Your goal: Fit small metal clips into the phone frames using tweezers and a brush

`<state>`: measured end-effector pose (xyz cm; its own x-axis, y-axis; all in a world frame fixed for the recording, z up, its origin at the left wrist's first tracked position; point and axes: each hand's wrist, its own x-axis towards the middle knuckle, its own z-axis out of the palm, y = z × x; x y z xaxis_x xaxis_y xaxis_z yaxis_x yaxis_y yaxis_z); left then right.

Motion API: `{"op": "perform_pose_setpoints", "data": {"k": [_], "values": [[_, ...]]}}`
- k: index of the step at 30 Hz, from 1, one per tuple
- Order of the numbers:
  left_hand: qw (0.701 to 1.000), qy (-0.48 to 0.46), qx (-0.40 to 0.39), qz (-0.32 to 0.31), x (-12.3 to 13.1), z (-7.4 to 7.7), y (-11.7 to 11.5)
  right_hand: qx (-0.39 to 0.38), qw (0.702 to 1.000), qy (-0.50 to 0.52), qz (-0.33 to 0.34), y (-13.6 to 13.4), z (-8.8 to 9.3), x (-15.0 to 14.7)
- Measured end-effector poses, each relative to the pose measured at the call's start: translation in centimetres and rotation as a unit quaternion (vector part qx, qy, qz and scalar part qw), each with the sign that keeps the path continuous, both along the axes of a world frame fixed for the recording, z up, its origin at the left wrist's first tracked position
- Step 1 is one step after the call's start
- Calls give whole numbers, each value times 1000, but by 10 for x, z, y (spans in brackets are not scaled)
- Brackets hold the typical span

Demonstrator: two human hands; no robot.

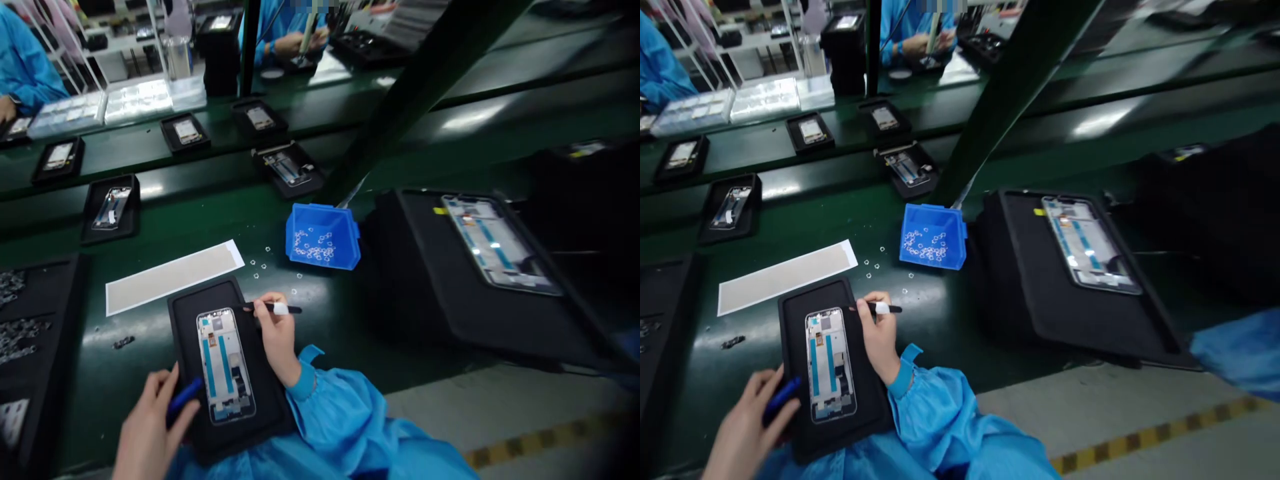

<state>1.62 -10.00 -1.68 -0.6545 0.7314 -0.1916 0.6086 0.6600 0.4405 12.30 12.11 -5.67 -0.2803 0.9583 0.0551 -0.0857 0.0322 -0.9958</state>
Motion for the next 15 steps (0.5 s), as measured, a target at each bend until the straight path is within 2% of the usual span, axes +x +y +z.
{"op": "perform_pose_setpoints", "data": {"k": [2, 4, 6, 9, 11, 13, 15], "values": [[995, -68, 50, 54, 22, -16, -8, 8, 1000, 10, -2, -3, 0, -2], [979, -138, 106, 110, 32, -18, -5, 14, 1000, 14, -6, -2, 1, -1], [960, -186, 148, 145, 24, -5, 7, 27, 999, 18, -42, 5, 4, 4], [952, -198, 175, 154, -20, 35, 45, 95, 986, 42, -133, 22, 11, 15], [965, -166, 168, 112, -60, 60, 85, 162, 975, 48, -142, 31, 16, 20], [994, -18, 104, -33, -99, 77, 132, 225, 970, 30, -92, 35, 18, 21], [989, 52, 67, -118, -132, 84, 180, 262, 965, 7, -15, 33, 19, 18]]}}
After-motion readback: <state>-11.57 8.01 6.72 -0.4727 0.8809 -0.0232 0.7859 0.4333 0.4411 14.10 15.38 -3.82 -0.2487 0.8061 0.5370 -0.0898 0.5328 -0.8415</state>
